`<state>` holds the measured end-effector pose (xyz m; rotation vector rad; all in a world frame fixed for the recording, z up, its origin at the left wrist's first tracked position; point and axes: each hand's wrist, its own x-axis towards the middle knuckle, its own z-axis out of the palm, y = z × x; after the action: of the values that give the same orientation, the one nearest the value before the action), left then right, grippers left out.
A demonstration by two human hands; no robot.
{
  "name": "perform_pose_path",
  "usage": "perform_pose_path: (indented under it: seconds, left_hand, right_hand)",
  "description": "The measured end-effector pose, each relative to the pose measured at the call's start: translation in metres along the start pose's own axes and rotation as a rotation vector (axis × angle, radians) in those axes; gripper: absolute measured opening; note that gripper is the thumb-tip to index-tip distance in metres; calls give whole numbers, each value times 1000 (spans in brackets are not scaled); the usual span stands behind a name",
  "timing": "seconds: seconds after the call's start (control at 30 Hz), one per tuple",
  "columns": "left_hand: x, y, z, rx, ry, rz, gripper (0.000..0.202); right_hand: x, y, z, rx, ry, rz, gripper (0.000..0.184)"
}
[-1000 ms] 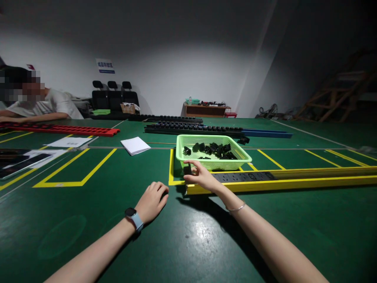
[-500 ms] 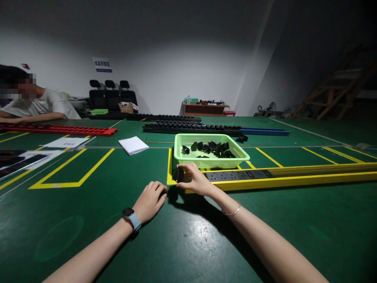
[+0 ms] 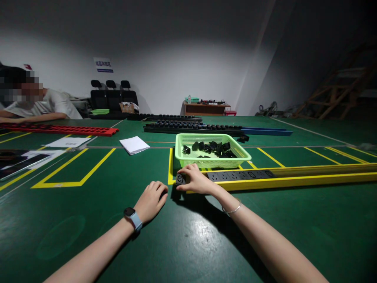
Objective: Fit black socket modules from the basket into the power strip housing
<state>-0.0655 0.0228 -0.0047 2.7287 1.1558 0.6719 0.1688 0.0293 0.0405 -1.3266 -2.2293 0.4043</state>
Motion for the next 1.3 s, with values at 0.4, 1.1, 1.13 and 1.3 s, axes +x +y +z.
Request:
perform_pose_path:
  seconds: [0.4,1.1,1.13,1.3]
  left_hand:
    - [1,0,-1,-9,-14,-9,14]
    - [1,-1,1,-11,0,3,14]
    - [0,-2,1,-12,1,4,14]
    - [0,-2,1,-6,-4,4,15]
  right_hand:
    - [0,3,3,4,14,-9,62]
    - [1,7,5,-39,-46,-47,70]
    - [1,7,5,-37,-49,-45,71]
    - [2,7,5,-36,-62,-31,70]
